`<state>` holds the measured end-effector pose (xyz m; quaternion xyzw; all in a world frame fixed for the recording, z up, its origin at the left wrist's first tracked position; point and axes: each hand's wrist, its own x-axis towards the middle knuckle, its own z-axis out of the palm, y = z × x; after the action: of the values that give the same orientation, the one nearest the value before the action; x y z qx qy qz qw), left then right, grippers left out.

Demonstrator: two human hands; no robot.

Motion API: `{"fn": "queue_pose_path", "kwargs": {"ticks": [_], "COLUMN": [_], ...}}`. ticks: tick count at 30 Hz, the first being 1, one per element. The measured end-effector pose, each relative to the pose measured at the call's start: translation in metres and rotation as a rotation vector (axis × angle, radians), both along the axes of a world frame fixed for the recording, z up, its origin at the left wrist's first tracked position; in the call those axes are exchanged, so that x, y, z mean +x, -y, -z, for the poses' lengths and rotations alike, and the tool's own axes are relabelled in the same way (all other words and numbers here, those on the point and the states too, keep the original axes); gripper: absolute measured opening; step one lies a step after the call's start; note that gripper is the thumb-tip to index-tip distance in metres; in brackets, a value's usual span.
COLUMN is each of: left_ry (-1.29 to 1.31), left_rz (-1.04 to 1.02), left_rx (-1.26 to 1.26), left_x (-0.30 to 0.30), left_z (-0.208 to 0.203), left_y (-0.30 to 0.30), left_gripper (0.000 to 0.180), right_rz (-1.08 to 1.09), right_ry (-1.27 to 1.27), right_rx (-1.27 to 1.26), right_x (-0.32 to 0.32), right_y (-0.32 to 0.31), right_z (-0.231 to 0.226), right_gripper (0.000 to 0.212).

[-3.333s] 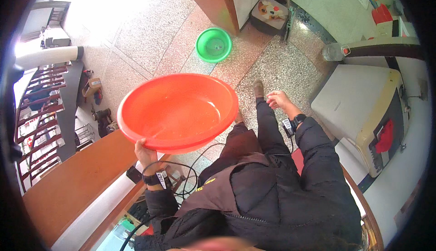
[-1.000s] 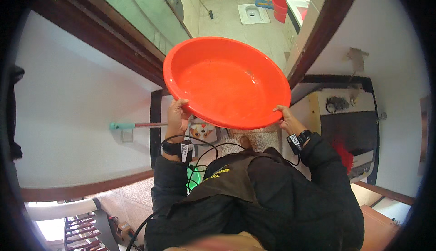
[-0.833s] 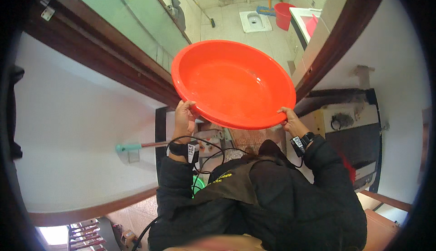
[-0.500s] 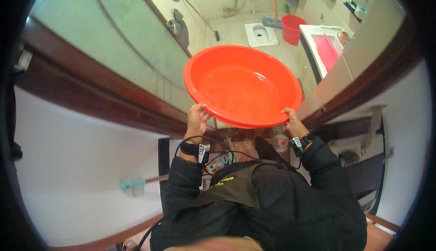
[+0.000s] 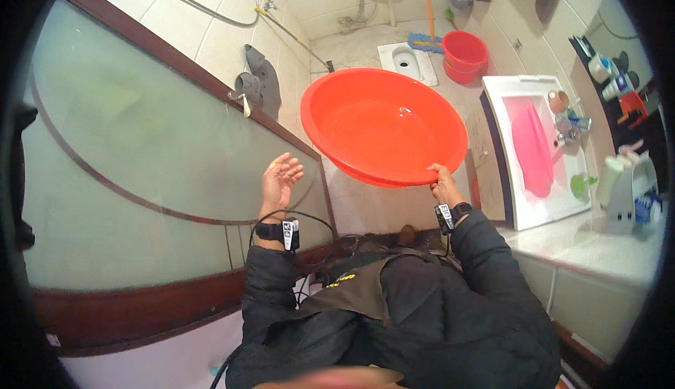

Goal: The person moves from the living area into the bathroom, then empties a pink basin of toiletries onto the shelf. They place the empty basin in the sink, fill a red basin with water from the shower, and carry it out. They return with a green bowl, place it in the red basin, and bring both back into the bathroom. Finally, they fill another red basin with water and use a floor brush to scrub the floor.

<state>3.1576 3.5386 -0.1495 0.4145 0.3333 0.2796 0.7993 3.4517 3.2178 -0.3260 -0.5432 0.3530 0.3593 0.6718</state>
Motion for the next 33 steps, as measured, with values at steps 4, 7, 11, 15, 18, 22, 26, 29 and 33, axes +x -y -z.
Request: {"fn": "queue_pose_path", "kwargs": {"ticks": [4,7,11,15,18,22,26,29,33], "left_ry": [0.012,-0.017,0.083,0.063,0.045,0.001,-0.049,-0.148,-0.295], "left_rz": [0.018,0.022,0.007,0.043,0.018,0.057,-0.019,-0.057,-0.035], "left_rx": [0.050,0.079,0.015,-0.034,-0.047,0.007,0.076,0.137,0.222], "left_x": [0.055,0.097,0.160,0.233,0.288,0.351,0.409,0.455,0.505], "left_z": [-0.019,-0.027,-0.016,0.001,0.002,-0.004,0.006,0.021,0.039], "left_y": [-0.072,-0.125,-0.196,-0.268,-0.325,-0.386,-0.453,-0.505,-0.579], "left_gripper": [0.030,0.030,0.030,0.029,0.029,0.025,0.024,0.020,0.023], "right_rz": [-0.019,0.010,-0.054,-0.176,-0.030,0.105,0.068,-0.007,-0.004], "right_ry": [0.089,0.107,0.192,0.175,0.204,0.237,0.219,0.240,0.203], "right_rx": [0.008,-0.026,0.100,-0.136,-0.069,0.016,0.001,-0.040,-0.070], "right_x": [0.067,0.115,0.176,0.246,0.284,0.338,0.410,0.467,0.536], "right_y": [-0.036,-0.073,-0.112,-0.154,-0.194,-0.242,-0.307,-0.366,-0.460], "right_z": [-0.012,-0.015,-0.009,-0.004,0.004,0.014,0.034,0.051,0.062], "right_gripper": [0.037,0.038,0.033,0.029,0.027,0.027,0.028,0.030,0.035]}}
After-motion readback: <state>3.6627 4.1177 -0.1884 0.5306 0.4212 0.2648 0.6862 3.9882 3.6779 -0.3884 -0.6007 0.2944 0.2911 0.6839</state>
